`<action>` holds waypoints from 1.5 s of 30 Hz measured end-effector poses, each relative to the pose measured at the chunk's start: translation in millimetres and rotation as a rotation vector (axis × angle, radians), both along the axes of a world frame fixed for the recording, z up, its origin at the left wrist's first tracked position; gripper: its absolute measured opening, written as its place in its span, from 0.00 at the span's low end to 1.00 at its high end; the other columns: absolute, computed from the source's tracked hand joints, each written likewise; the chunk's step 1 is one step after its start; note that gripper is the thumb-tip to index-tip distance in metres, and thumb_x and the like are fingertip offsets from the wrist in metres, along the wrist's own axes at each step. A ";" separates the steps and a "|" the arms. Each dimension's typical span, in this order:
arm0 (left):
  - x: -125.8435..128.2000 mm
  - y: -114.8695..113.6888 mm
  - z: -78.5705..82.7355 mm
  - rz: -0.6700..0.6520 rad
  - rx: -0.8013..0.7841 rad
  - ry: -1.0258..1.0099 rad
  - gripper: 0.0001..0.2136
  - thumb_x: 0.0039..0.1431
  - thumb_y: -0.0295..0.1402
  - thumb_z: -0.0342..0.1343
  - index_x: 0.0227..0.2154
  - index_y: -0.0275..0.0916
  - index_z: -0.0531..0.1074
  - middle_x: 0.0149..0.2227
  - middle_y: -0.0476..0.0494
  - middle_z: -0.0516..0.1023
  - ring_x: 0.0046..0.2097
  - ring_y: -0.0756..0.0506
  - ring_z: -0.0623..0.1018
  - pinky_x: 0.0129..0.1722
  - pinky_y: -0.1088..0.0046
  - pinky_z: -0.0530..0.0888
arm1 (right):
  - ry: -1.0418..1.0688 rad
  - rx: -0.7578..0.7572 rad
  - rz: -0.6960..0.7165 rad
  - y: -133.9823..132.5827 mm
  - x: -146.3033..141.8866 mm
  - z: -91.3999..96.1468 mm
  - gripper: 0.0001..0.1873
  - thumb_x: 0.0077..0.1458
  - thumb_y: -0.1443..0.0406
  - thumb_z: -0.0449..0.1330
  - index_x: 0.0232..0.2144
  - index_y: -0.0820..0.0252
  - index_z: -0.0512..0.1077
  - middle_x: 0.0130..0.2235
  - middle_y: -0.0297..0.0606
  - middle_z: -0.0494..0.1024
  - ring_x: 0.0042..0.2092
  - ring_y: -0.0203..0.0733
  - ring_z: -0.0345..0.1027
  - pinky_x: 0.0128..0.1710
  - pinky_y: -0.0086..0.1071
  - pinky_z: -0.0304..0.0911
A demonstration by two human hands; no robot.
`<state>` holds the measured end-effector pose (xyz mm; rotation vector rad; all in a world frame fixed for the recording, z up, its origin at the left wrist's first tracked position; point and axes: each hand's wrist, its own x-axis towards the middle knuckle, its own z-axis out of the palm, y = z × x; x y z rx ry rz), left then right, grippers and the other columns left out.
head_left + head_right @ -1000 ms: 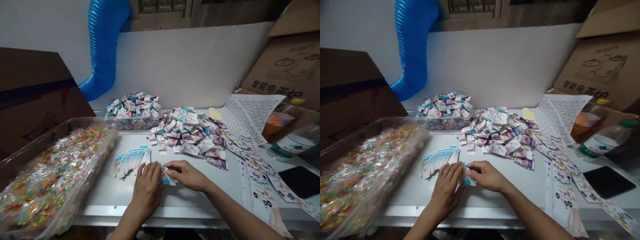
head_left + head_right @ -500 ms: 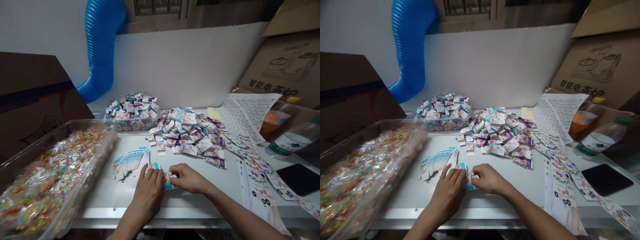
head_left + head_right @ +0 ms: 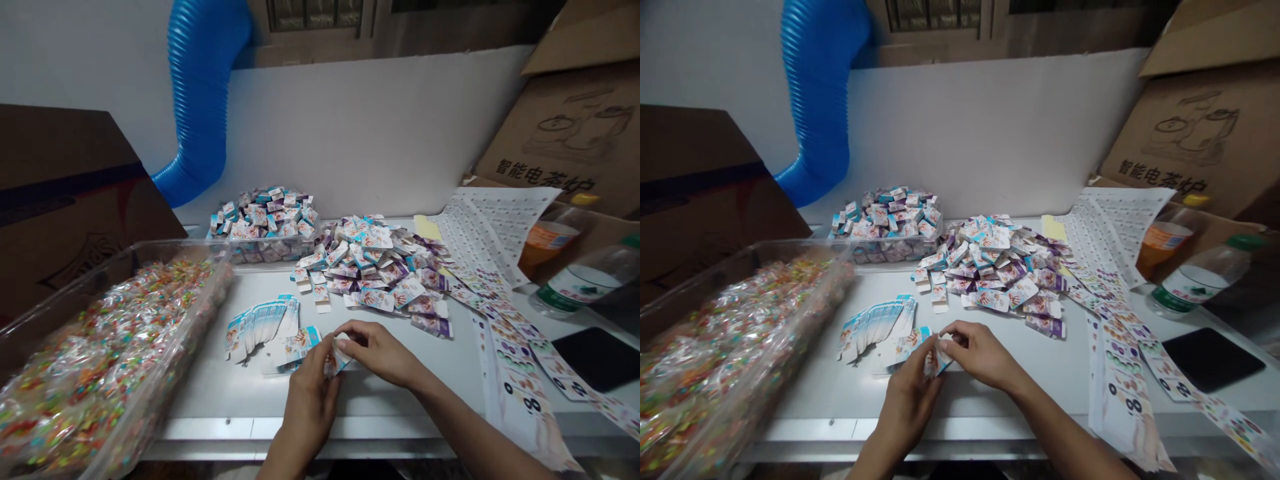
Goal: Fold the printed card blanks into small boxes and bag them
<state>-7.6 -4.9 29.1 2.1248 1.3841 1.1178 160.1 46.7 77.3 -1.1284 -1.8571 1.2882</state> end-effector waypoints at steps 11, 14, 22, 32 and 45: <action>12.7 4.3 -5.3 0.113 0.086 -0.122 0.15 0.57 0.27 0.48 0.48 0.40 0.60 0.43 0.40 0.72 0.44 0.45 0.74 0.42 0.66 0.73 | 0.842 -0.410 -0.194 -42.3 -33.3 -37.3 0.16 0.50 0.64 0.60 0.42 0.58 0.72 0.43 0.41 0.75 0.47 0.46 0.65 0.54 0.42 0.52; 11.2 4.7 -5.7 0.123 0.130 -0.093 0.16 0.56 0.27 0.47 0.49 0.39 0.60 0.46 0.38 0.71 0.49 0.43 0.72 0.45 0.62 0.72 | 0.899 -0.428 -0.208 -46.7 -39.0 -35.5 0.17 0.48 0.63 0.61 0.43 0.58 0.72 0.44 0.41 0.75 0.48 0.47 0.65 0.55 0.43 0.51; 9.6 2.9 -13.7 0.107 0.276 0.074 0.19 0.55 0.22 0.45 0.50 0.38 0.59 0.51 0.35 0.67 0.52 0.42 0.69 0.48 0.58 0.71 | 0.727 -0.368 -0.301 -46.0 -37.5 -39.8 0.16 0.52 0.61 0.58 0.43 0.59 0.72 0.42 0.41 0.76 0.45 0.47 0.67 0.52 0.43 0.57; 11.5 0.9 -17.5 0.097 0.295 0.138 0.24 0.56 0.21 0.45 0.56 0.33 0.52 0.50 0.32 0.68 0.52 0.43 0.69 0.48 0.62 0.72 | 0.219 -0.066 -0.371 -50.4 -33.2 -37.0 0.23 0.59 0.54 0.49 0.53 0.58 0.66 0.53 0.43 0.69 0.55 0.47 0.59 0.59 0.44 0.48; 8.7 3.8 -25.0 0.120 0.467 0.140 0.23 0.57 0.21 0.46 0.57 0.30 0.53 0.51 0.29 0.69 0.55 0.43 0.68 0.48 0.65 0.73 | -0.355 0.563 -0.262 -57.8 -31.7 -40.1 0.23 0.60 0.68 0.44 0.57 0.65 0.58 0.46 0.50 0.72 0.44 0.49 0.65 0.44 0.48 0.64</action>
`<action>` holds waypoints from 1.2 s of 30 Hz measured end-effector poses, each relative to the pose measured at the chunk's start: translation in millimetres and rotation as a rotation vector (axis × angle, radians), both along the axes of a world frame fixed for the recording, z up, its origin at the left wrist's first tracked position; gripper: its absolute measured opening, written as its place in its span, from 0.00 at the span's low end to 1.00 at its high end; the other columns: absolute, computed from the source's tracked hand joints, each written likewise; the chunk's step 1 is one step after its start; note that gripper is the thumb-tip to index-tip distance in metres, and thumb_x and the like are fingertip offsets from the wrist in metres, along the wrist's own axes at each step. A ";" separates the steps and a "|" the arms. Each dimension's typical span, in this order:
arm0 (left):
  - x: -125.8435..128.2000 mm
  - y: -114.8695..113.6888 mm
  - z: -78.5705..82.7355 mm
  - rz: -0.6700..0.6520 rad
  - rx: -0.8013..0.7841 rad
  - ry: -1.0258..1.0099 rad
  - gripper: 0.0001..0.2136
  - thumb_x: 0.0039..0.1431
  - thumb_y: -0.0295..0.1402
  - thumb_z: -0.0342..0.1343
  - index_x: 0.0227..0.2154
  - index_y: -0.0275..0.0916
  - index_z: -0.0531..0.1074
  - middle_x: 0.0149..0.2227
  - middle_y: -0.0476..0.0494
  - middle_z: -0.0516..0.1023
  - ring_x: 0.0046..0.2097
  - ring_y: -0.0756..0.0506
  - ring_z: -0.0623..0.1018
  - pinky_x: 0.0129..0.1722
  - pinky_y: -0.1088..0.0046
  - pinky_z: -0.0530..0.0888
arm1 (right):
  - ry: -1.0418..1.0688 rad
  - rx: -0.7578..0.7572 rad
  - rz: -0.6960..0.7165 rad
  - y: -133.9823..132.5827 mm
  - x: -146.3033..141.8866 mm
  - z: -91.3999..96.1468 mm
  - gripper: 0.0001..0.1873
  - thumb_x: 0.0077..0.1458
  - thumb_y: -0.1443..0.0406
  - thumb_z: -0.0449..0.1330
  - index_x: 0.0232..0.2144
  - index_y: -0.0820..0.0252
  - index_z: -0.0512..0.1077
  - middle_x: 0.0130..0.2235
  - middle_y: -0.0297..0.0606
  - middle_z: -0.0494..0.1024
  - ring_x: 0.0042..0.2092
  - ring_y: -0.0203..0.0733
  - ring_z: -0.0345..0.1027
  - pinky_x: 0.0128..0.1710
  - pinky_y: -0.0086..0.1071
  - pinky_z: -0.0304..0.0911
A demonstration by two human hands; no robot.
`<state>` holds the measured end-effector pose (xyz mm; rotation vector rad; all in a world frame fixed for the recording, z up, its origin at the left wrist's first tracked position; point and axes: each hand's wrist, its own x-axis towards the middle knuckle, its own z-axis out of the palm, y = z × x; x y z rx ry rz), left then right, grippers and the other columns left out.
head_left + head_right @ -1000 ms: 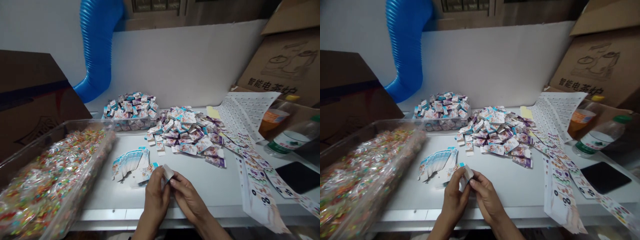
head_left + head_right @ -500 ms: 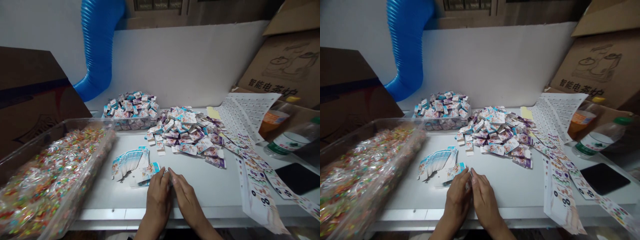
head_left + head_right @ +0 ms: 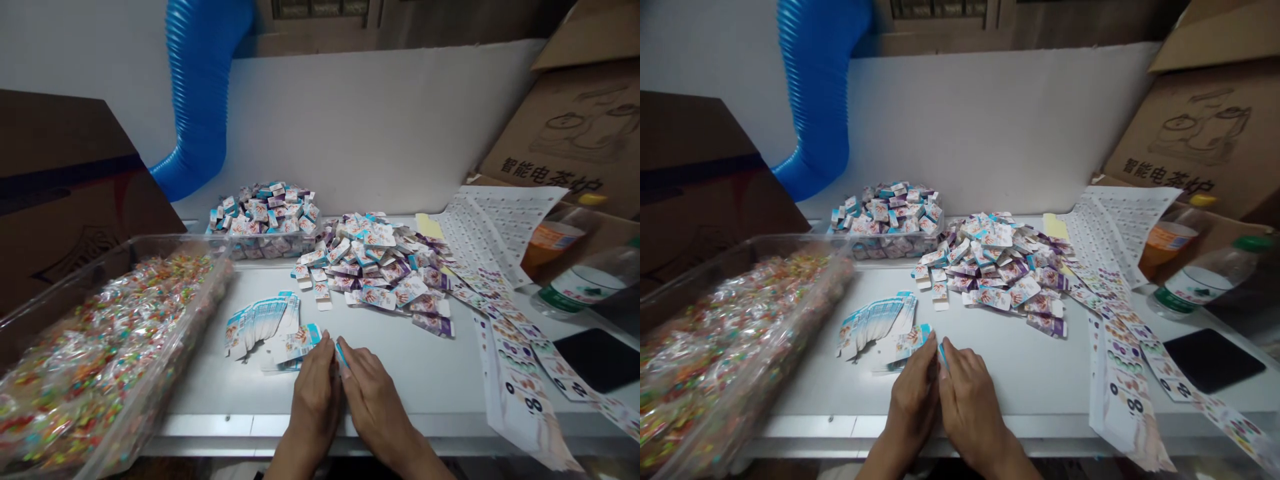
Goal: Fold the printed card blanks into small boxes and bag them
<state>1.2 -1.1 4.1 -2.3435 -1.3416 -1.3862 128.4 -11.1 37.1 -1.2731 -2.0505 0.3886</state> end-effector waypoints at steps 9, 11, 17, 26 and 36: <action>-8.5 -8.9 -3.7 -0.078 -0.281 -0.092 0.24 0.58 0.26 0.45 0.58 0.33 0.51 0.55 0.33 0.65 0.56 0.44 0.67 0.51 0.64 0.70 | -0.139 0.137 0.039 -2.9 1.0 -9.9 0.29 0.59 0.72 0.45 0.62 0.64 0.45 0.52 0.51 0.68 0.50 0.49 0.63 0.47 0.45 0.65; -9.8 -9.7 -3.3 -0.071 -0.339 -0.113 0.24 0.59 0.28 0.46 0.58 0.33 0.50 0.55 0.33 0.64 0.56 0.44 0.67 0.51 0.65 0.70 | -0.034 0.068 0.029 -2.8 0.4 -9.1 0.28 0.60 0.71 0.44 0.62 0.62 0.46 0.53 0.47 0.68 0.52 0.44 0.63 0.48 0.39 0.65; -8.7 -11.5 -3.6 -0.051 -0.327 -0.083 0.23 0.60 0.28 0.45 0.58 0.32 0.50 0.53 0.33 0.67 0.54 0.44 0.69 0.50 0.65 0.70 | -0.053 0.002 0.086 2.2 -0.7 -6.9 0.23 0.59 0.69 0.45 0.57 0.62 0.60 0.44 0.47 0.74 0.46 0.47 0.67 0.46 0.44 0.64; -50.0 4.8 1.2 0.217 -0.189 0.285 0.23 0.54 0.33 0.55 0.53 0.35 0.60 0.53 0.32 0.67 0.53 0.35 0.68 0.49 0.51 0.67 | 0.379 -0.211 -0.105 84.8 45.5 24.2 0.26 0.59 0.59 0.48 0.58 0.59 0.56 0.49 0.45 0.72 0.46 0.45 0.68 0.43 0.41 0.65; -61.4 17.5 -12.6 0.224 -0.034 0.391 0.14 0.56 0.23 0.47 0.45 0.34 0.68 0.47 0.37 0.74 0.50 0.40 0.71 0.50 0.56 0.68 | -0.394 0.230 0.484 97.6 2.4 -10.3 0.16 0.56 0.73 0.50 0.45 0.59 0.69 0.46 0.43 0.74 0.46 0.47 0.62 0.42 0.40 0.58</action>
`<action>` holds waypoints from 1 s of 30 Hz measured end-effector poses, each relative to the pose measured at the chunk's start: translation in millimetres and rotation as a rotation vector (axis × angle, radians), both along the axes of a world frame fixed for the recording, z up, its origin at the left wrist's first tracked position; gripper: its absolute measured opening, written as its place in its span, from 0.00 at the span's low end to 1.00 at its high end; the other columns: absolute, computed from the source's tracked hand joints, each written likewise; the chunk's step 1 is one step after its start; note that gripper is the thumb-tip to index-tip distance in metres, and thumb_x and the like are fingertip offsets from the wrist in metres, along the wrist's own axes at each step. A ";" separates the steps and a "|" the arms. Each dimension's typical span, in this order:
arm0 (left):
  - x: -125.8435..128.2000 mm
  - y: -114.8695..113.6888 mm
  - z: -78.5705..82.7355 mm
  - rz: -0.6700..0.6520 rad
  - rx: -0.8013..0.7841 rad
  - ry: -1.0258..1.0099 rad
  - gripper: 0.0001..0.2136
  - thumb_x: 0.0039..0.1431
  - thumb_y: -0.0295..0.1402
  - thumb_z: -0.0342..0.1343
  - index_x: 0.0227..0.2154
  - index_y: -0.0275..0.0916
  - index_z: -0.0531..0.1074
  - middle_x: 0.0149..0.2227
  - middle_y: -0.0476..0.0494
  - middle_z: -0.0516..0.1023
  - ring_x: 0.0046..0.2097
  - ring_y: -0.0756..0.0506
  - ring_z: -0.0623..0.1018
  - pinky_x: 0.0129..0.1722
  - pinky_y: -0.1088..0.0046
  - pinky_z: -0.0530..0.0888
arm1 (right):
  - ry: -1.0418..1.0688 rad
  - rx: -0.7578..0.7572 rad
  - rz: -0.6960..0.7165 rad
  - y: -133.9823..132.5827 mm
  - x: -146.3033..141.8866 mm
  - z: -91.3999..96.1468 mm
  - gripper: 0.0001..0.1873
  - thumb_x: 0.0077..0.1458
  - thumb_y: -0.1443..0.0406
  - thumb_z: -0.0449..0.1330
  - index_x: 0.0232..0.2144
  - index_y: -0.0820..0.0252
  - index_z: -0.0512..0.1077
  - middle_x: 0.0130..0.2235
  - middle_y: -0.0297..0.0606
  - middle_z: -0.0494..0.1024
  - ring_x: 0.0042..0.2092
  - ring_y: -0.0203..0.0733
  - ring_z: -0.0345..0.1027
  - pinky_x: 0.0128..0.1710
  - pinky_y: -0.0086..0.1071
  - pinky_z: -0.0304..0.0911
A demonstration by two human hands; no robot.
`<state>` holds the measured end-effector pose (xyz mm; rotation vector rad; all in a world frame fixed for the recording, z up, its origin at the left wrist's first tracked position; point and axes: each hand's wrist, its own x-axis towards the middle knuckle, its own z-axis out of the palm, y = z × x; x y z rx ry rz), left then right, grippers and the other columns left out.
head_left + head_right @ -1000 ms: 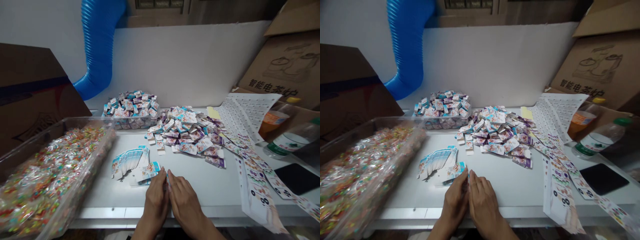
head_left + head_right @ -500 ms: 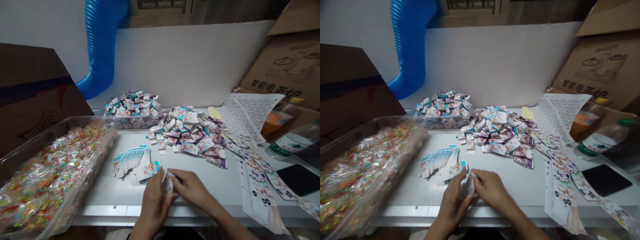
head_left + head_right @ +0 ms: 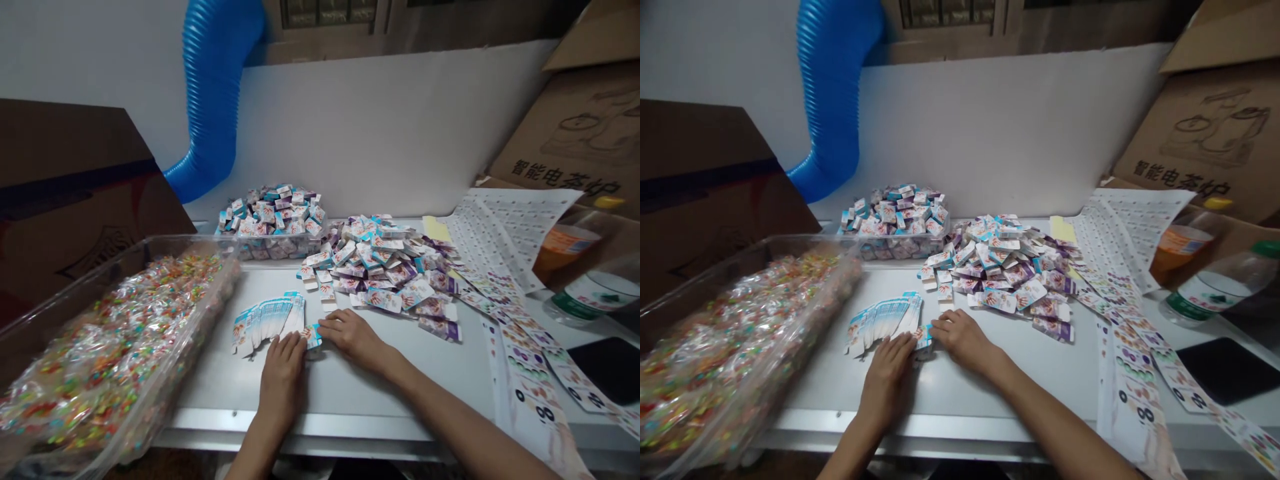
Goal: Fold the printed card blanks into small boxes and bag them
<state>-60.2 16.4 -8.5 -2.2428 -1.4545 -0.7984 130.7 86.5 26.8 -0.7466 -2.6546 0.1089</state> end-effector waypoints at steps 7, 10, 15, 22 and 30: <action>18.7 9.2 34.2 0.007 0.086 -0.060 0.24 0.56 0.33 0.52 0.55 0.29 0.57 0.49 0.30 0.71 0.51 0.38 0.70 0.54 0.52 0.62 | 0.468 -0.593 -0.205 -22.1 2.7 42.9 0.10 0.57 0.67 0.51 0.34 0.60 0.72 0.32 0.35 0.75 0.34 0.36 0.66 0.33 0.28 0.59; 21.7 9.5 33.8 -0.114 -0.008 -0.055 0.25 0.54 0.26 0.50 0.55 0.27 0.53 0.52 0.27 0.67 0.54 0.39 0.68 0.54 0.54 0.64 | 0.512 -0.806 -0.250 -25.7 6.2 41.5 0.09 0.53 0.67 0.54 0.36 0.61 0.72 0.26 0.30 0.72 0.28 0.32 0.63 0.29 0.26 0.58; 20.0 4.4 35.3 -0.278 -0.133 -0.038 0.26 0.50 0.22 0.49 0.54 0.26 0.52 0.55 0.24 0.62 0.60 0.36 0.58 0.55 0.48 0.61 | 0.570 -1.290 -0.263 -20.8 16.0 32.1 0.14 0.46 0.65 0.58 0.37 0.65 0.70 0.21 0.28 0.71 0.21 0.30 0.62 0.25 0.25 0.60; 29.7 -3.9 47.6 -0.289 -0.151 0.052 0.22 0.48 0.19 0.47 0.49 0.29 0.60 0.49 0.29 0.70 0.55 0.36 0.66 0.56 0.42 0.57 | 0.310 -1.100 -0.279 -18.5 16.4 38.7 0.06 0.41 0.69 0.56 0.25 0.63 0.72 0.21 0.30 0.71 0.22 0.32 0.62 0.22 0.24 0.56; 41.8 -13.7 40.0 -0.211 -0.267 -0.406 0.22 0.53 0.20 0.47 0.52 0.38 0.59 0.47 0.37 0.72 0.48 0.43 0.72 0.46 0.61 0.72 | 0.440 -0.838 -0.302 -26.0 16.2 50.2 0.10 0.47 0.68 0.56 0.33 0.62 0.75 0.20 0.28 0.66 0.24 0.32 0.57 0.23 0.24 0.52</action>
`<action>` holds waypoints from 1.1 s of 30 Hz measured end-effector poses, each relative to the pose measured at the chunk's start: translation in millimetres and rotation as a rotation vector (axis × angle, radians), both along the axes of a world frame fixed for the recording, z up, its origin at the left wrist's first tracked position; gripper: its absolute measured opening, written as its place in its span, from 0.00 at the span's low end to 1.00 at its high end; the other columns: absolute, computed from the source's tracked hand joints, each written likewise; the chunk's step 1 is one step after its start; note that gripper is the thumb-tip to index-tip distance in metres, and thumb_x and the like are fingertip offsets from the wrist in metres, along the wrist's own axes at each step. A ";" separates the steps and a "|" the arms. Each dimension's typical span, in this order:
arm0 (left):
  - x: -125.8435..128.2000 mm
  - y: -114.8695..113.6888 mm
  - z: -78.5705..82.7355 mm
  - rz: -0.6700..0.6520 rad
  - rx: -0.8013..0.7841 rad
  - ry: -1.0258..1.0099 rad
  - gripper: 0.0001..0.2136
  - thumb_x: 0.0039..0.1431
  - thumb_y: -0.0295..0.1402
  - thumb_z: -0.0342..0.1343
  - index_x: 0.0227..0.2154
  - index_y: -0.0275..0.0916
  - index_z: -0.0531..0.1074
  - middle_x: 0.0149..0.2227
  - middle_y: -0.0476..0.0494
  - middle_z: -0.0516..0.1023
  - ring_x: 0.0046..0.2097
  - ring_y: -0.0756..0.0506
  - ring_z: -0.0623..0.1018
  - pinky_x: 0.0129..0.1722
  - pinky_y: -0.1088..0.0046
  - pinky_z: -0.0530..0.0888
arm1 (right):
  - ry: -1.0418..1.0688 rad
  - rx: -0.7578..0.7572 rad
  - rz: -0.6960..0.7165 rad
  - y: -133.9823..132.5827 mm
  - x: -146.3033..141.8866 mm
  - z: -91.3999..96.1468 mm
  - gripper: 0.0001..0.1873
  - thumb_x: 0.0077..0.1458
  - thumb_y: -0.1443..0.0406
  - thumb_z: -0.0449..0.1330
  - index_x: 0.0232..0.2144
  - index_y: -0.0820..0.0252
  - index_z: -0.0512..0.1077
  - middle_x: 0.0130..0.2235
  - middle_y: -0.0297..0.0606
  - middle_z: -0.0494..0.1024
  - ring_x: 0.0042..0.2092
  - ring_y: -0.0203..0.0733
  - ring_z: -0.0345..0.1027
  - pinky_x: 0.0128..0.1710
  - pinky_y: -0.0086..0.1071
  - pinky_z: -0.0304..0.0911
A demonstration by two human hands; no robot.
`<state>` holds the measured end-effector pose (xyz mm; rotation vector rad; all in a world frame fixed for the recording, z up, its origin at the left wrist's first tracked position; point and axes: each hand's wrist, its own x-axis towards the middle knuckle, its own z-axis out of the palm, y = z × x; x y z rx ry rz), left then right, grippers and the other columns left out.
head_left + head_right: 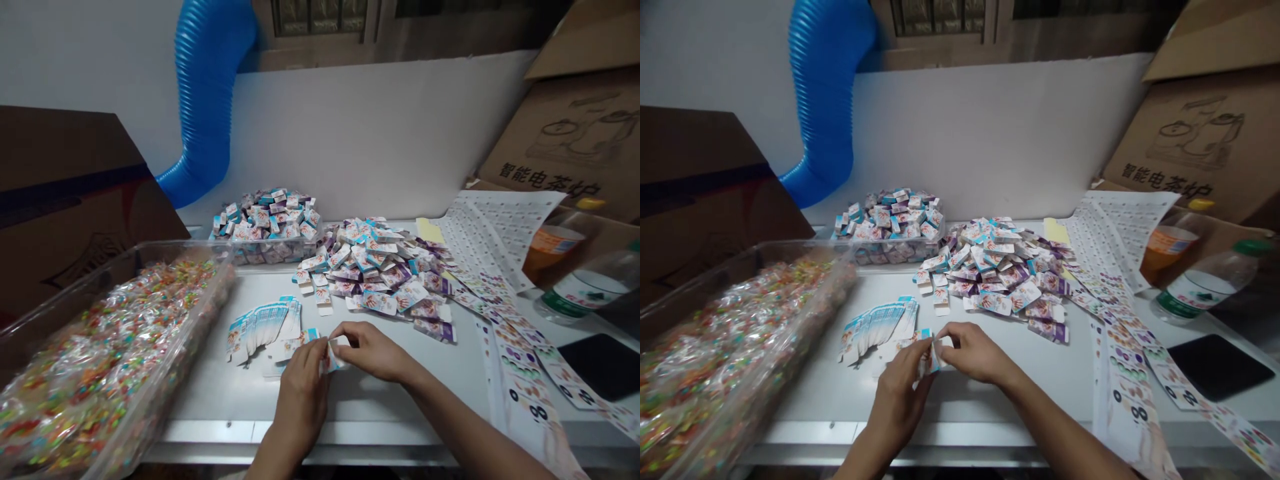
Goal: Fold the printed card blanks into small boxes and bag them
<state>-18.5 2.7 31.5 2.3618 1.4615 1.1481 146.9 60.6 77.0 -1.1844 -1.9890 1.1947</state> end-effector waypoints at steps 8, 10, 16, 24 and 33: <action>13.0 -2.7 -1.2 0.073 -0.124 -0.318 0.19 0.54 0.23 0.48 0.49 0.41 0.61 0.47 0.41 0.70 0.49 0.44 0.71 0.46 0.64 0.71 | 0.647 -0.293 -0.095 -43.3 -9.1 -22.2 0.18 0.52 0.58 0.58 0.45 0.58 0.70 0.41 0.39 0.75 0.44 0.44 0.66 0.50 0.40 0.57; 14.8 -2.7 -2.4 0.067 -0.136 -0.325 0.17 0.53 0.23 0.47 0.46 0.41 0.62 0.44 0.41 0.70 0.46 0.45 0.72 0.44 0.66 0.72 | 0.712 -0.328 -0.199 -50.2 -17.3 -28.9 0.18 0.51 0.58 0.59 0.44 0.59 0.71 0.42 0.40 0.75 0.45 0.45 0.67 0.51 0.40 0.58; 15.6 -4.9 -14.2 0.022 -0.027 -0.203 0.21 0.52 0.20 0.45 0.50 0.38 0.58 0.50 0.36 0.66 0.53 0.44 0.67 0.50 0.62 0.69 | 0.517 -0.134 -0.354 -60.8 -32.2 -34.4 0.17 0.55 0.60 0.54 0.46 0.59 0.71 0.44 0.42 0.75 0.46 0.46 0.67 0.50 0.41 0.60; 13.4 -9.0 -18.1 0.054 0.063 -0.118 0.24 0.56 0.22 0.45 0.57 0.37 0.51 0.51 0.33 0.67 0.53 0.43 0.69 0.49 0.61 0.72 | 0.244 0.014 -0.403 -62.7 -31.6 -31.3 0.20 0.60 0.58 0.48 0.50 0.59 0.68 0.48 0.43 0.73 0.51 0.45 0.64 0.55 0.44 0.56; 13.6 -5.5 -25.3 0.094 0.299 -0.059 0.24 0.58 0.22 0.47 0.58 0.33 0.52 0.52 0.31 0.67 0.55 0.43 0.68 0.49 0.65 0.73 | -0.171 0.519 -0.334 -69.7 -33.3 -31.7 0.23 0.58 0.69 0.46 0.55 0.62 0.62 0.42 0.47 0.75 0.42 0.48 0.65 0.43 0.47 0.61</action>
